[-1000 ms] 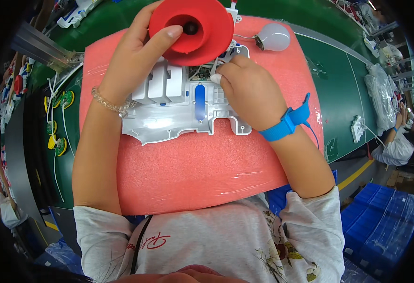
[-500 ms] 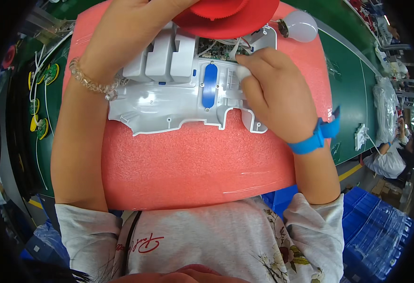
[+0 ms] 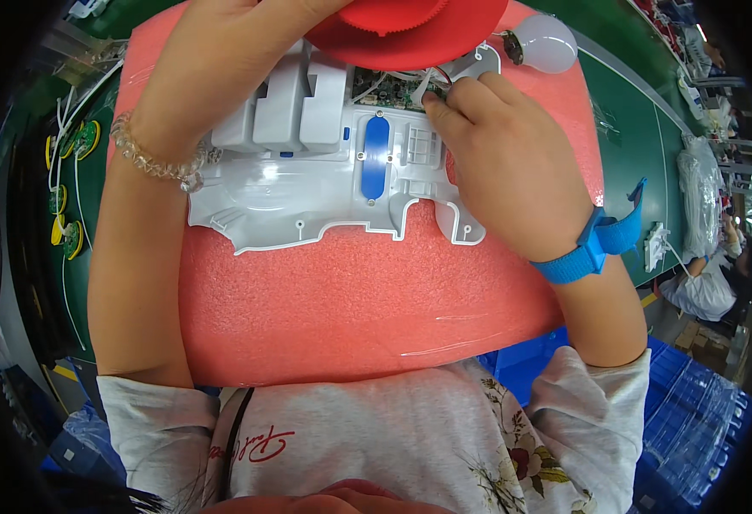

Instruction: Assembling the internal components and housing of an electronic toy device on a factory production line.

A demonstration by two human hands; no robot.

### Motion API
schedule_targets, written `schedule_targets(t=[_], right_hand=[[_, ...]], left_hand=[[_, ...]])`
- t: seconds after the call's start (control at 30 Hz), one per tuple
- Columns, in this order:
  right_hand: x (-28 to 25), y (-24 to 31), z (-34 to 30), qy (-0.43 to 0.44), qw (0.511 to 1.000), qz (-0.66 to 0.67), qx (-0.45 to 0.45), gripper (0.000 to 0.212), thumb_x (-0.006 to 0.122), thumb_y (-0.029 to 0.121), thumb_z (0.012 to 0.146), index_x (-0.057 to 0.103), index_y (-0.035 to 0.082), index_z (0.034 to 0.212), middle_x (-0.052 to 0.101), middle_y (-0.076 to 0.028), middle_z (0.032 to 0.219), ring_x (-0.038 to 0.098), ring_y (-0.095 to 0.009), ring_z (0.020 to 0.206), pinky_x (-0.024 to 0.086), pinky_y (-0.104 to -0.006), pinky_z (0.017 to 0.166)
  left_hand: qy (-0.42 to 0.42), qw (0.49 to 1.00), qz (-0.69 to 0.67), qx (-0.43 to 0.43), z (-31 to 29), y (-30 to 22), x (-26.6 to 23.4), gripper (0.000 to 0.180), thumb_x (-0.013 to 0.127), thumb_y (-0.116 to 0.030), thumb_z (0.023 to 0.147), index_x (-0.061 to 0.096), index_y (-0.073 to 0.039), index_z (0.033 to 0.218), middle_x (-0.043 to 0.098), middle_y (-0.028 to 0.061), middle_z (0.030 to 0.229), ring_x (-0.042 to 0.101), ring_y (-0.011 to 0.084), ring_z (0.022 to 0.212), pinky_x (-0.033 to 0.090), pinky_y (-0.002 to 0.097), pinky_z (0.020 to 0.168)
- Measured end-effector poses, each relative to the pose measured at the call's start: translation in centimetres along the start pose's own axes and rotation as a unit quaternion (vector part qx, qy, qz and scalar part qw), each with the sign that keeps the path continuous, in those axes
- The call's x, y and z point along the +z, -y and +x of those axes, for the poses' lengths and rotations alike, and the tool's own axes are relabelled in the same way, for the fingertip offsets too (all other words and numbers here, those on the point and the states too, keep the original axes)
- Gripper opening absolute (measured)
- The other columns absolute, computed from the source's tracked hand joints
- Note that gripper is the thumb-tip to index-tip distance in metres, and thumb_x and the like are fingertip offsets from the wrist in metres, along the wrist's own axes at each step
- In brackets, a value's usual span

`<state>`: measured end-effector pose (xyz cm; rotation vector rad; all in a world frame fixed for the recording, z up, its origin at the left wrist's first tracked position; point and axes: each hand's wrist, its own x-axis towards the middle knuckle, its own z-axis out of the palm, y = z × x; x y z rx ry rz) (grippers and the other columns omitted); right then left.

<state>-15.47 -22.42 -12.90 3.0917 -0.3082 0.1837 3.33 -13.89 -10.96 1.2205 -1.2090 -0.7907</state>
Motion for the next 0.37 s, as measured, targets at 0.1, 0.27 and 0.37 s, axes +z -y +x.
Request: schedule_targets(t=[0.1,0.27,0.37], right_hand=[[0.3,-0.1,0.3,-0.038,0.997,0.06,0.027,0.027,0.056,0.002,0.069,0.062,0.0,0.096,0.053,-0.011,0.081,0.053,-0.027,0.079,0.045,-0.0349,0.069],[-1.9,0.6,1.1,-0.056,0.972,0.145,0.177,0.023,0.06,0.007,0.07,0.063,0.004,0.093,0.056,-0.013,0.084,0.056,-0.028,0.078,0.046,-0.037,0.068],[-1.8,0.2,1.0,-0.052,0.997,0.039,-0.03,0.024,0.063,0.012,0.072,0.064,0.007,0.095,0.058,-0.011,0.092,0.058,-0.026,0.084,0.047,-0.0329,0.072]], left_hand=[[-0.013,1.0,0.012,-0.019,0.3,0.0,-0.1,0.041,0.058,-0.023,0.085,0.044,0.001,0.116,0.055,0.0084,0.102,0.053,0.0109,0.088,0.046,0.0249,0.075],[-0.001,1.0,-0.019,0.01,0.0,0.5,-0.4,0.041,0.058,-0.023,0.085,0.044,0.002,0.115,0.055,0.0093,0.101,0.053,0.0123,0.088,0.046,0.0261,0.076],[-0.007,1.0,0.012,0.001,0.1,0.3,-0.6,0.041,0.058,-0.023,0.085,0.044,0.002,0.115,0.056,0.0103,0.101,0.053,0.0131,0.089,0.045,0.0268,0.077]])
